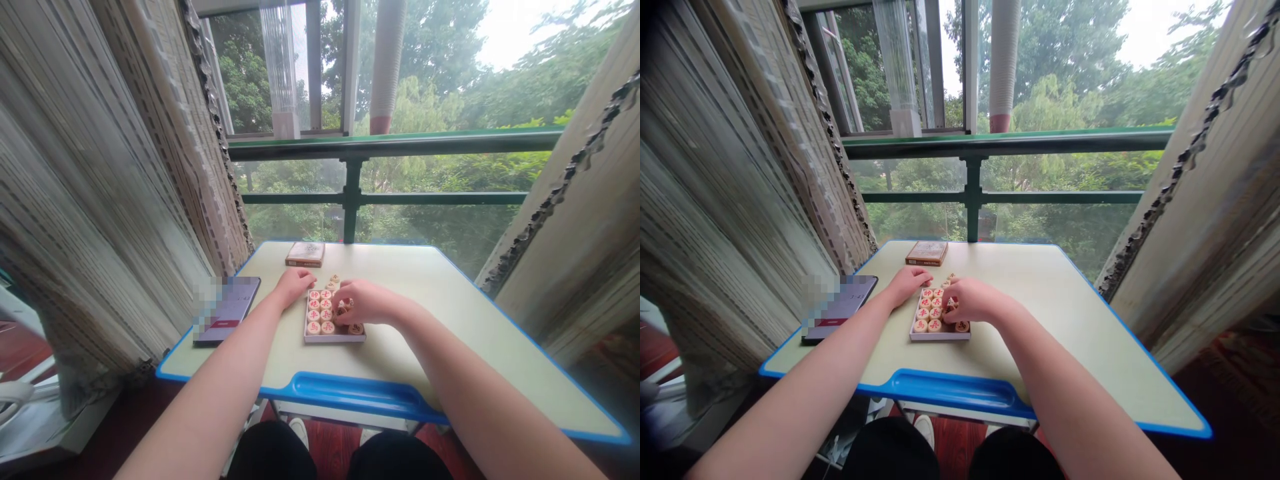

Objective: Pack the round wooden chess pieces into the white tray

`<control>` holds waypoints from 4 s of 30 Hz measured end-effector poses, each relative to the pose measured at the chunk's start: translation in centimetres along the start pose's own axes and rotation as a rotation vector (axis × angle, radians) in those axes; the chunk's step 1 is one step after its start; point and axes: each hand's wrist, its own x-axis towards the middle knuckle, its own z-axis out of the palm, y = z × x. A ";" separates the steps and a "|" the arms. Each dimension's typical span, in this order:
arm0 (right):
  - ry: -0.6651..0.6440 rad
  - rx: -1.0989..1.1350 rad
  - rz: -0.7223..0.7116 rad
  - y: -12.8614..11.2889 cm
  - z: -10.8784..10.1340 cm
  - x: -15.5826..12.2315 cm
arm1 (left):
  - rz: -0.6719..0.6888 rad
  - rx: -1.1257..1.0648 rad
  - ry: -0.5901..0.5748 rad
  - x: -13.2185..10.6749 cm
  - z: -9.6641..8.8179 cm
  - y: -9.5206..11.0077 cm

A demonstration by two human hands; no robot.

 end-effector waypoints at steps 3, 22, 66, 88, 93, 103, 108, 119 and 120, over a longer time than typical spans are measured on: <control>0.009 -0.009 0.000 0.1 0.3 0.1 | 0.003 0.003 -0.001 0.1 0.0 -0.1; 0.227 -0.098 -0.146 3.9 2.1 2.7 | -0.014 -0.007 -0.017 -0.2 0.0 0.4; 0.096 -0.367 0.219 4.8 1.5 1.7 | -0.025 0.015 -0.089 -0.5 -0.5 0.9; 0.046 -0.339 0.503 3.2 0.1 1.3 | 0.000 0.111 -0.209 -0.7 -0.5 0.5; 0.078 -0.336 0.498 3.0 0.4 1.4 | -0.003 0.149 -0.118 -0.5 -0.3 0.4; 0.207 -0.244 0.421 2.7 0.1 1.3 | -0.020 0.178 0.007 -0.5 -0.4 0.4; 0.020 -0.028 0.028 0.2 -0.9 -0.1 | -0.012 0.172 0.002 -0.5 -0.4 0.4; -0.063 -0.031 -0.028 -1.3 0.1 -0.1 | -0.012 0.166 -0.006 -0.4 -0.3 0.3; -0.063 -0.030 -0.031 -1.3 0.1 -0.1 | -0.009 0.169 -0.003 -0.4 -0.3 0.3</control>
